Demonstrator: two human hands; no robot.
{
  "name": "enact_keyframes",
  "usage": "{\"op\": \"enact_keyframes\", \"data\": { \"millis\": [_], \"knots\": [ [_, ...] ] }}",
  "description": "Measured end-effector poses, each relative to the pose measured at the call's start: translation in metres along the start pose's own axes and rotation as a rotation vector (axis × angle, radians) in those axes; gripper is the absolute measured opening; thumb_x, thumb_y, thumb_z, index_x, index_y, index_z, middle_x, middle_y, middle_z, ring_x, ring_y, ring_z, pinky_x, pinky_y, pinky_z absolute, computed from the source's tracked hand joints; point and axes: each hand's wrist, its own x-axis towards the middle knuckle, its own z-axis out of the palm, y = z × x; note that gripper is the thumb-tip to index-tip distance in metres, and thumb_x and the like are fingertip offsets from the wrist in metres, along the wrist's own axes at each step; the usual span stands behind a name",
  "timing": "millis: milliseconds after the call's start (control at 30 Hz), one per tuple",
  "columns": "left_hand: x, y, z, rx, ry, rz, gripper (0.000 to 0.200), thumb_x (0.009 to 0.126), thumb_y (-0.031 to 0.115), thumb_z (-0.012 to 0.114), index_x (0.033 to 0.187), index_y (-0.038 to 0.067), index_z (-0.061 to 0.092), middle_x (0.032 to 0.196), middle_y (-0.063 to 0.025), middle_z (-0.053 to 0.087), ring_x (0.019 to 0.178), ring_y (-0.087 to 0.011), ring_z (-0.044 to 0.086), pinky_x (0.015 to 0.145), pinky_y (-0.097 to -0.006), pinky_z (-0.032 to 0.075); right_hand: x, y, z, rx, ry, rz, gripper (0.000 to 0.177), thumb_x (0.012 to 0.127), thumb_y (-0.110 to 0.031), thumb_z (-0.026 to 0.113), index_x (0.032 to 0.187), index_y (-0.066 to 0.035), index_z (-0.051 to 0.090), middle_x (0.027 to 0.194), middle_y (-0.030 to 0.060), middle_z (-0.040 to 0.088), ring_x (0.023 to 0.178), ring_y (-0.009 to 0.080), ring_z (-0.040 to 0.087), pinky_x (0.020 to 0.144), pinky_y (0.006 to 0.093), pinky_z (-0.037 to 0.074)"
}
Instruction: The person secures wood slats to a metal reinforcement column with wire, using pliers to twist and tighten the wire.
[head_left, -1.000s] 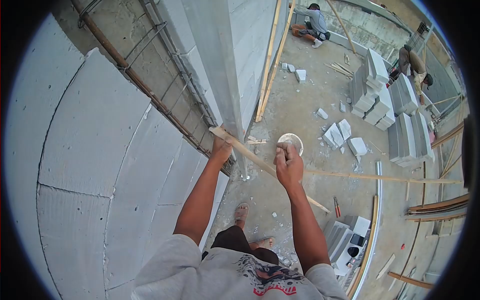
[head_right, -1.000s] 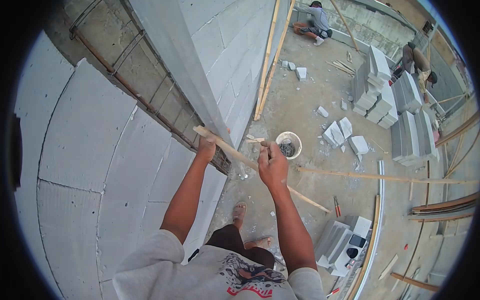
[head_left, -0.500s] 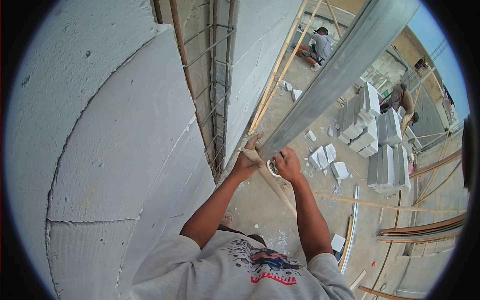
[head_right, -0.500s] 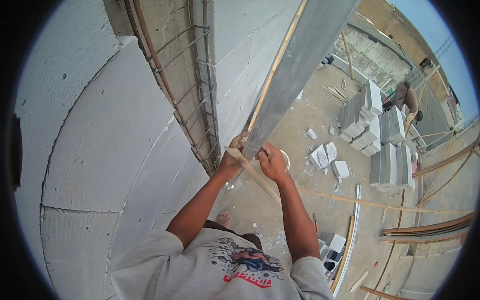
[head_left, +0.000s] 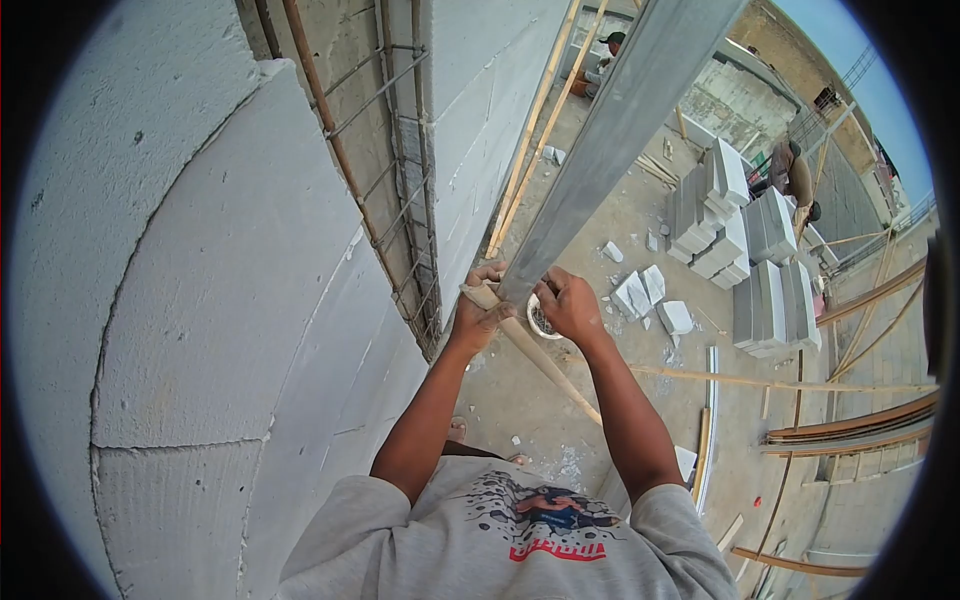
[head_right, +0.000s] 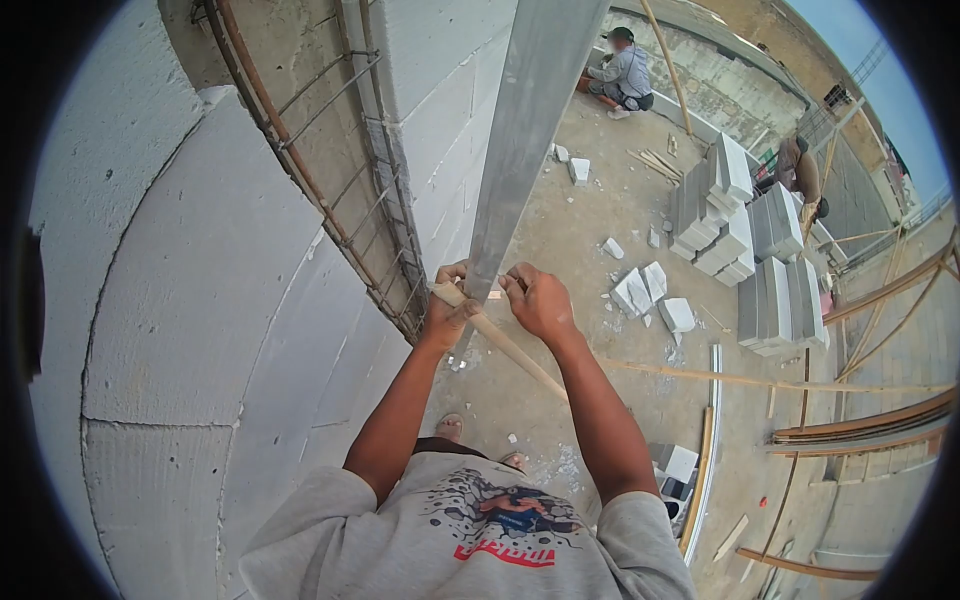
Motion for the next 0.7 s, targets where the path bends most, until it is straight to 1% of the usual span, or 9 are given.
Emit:
{"op": "enact_keyframes", "data": {
  "millis": [33,100,200,300,367,433,600,667,700],
  "knots": [
    [0.000,-0.004,-0.002,-0.001,-0.004,-0.007,0.088,0.063,0.040,0.088,0.128,0.004,0.040,0.119,-0.0040,0.047,0.104,-0.0135,0.052,0.089,-0.0280,0.044,-0.004,0.006,0.004,0.001,0.001,0.008,0.016,0.088,-0.017,0.055,0.096,-0.007,0.065,0.081,0.0165,0.066,0.075,0.0340,0.064,0.068,0.0398,0.050],
    [0.001,-0.007,-0.003,0.041,0.066,0.055,0.081,0.064,0.038,0.088,0.121,0.004,0.042,0.117,-0.0043,0.047,0.104,-0.0148,0.052,0.089,-0.0285,0.044,-0.015,0.016,0.012,0.492,0.024,0.127,0.018,0.090,-0.016,0.055,0.099,-0.003,0.065,0.078,0.0128,0.066,0.071,0.0257,0.064,0.067,0.0345,0.049],
    [0.000,-0.001,-0.002,0.057,0.047,-0.006,0.082,0.063,0.039,0.089,0.119,0.004,0.040,0.116,-0.0052,0.046,0.103,-0.0155,0.051,0.089,-0.0288,0.045,-0.025,0.017,0.020,0.571,0.034,0.087,0.018,0.091,-0.011,0.052,0.100,-0.002,0.065,0.075,0.0095,0.064,0.069,0.0202,0.063,0.067,0.0330,0.048],
    [0.001,0.003,-0.002,0.045,0.024,-0.043,0.088,0.060,0.042,0.090,0.121,0.005,0.037,0.116,-0.0064,0.045,0.102,-0.0152,0.051,0.089,-0.0282,0.045,-0.027,0.009,0.018,0.419,0.026,0.046,0.018,0.091,-0.011,0.052,0.100,-0.002,0.065,0.075,0.0118,0.065,0.069,0.0230,0.064,0.066,0.0339,0.049],
    [0.001,0.006,0.001,0.038,0.038,-0.010,0.105,0.057,0.047,0.090,0.134,0.005,0.031,0.120,-0.0084,0.043,0.103,-0.0156,0.052,0.087,-0.0273,0.046,-0.030,0.009,0.025,0.334,0.174,0.073,0.018,0.091,-0.012,0.053,0.100,-0.002,0.064,0.075,0.0135,0.065,0.069,0.0254,0.064,0.066,0.0351,0.049],
    [-0.002,0.007,-0.006,0.081,0.034,0.000,0.116,0.057,0.048,0.090,0.142,0.005,0.024,0.121,-0.0088,0.041,0.103,-0.0156,0.051,0.086,-0.0279,0.046,-0.034,0.018,0.033,0.311,0.527,0.179,0.017,0.092,-0.012,0.053,0.100,-0.002,0.065,0.074,0.0151,0.065,0.068,0.0275,0.064,0.066,0.0360,0.050],
    [-0.016,-0.013,-0.060,0.150,0.102,-0.096,0.126,0.051,0.063,0.085,0.144,0.004,0.023,0.128,-0.0084,0.042,0.112,-0.0202,0.047,0.096,-0.0328,0.040,-0.092,0.078,0.086,0.591,0.620,0.517,0.017,0.091,-0.011,0.053,0.099,-0.001,0.065,0.074,0.0102,0.065,0.070,0.0192,0.064,0.067,0.0321,0.048],
    [-0.023,-0.008,-0.067,0.137,0.098,-0.099,0.121,0.054,0.060,0.085,0.143,0.004,0.026,0.127,-0.0105,0.042,0.110,-0.0191,0.050,0.097,-0.0319,0.042,-0.143,0.105,0.116,0.550,0.621,0.573,0.018,0.091,-0.011,0.053,0.099,0.000,0.065,0.074,0.0104,0.065,0.069,0.0187,0.064,0.067,0.0316,0.048],
    [-0.028,-0.005,-0.070,0.118,0.118,-0.096,0.116,0.057,0.058,0.085,0.142,0.003,0.029,0.126,-0.0125,0.043,0.107,-0.0179,0.052,0.097,-0.0310,0.043,-0.171,0.116,0.130,0.513,0.610,0.636,0.017,0.093,-0.011,0.054,0.098,0.001,0.065,0.073,0.0051,0.065,0.067,0.0120,0.058,0.063,0.0286,0.045]
  ]
}}
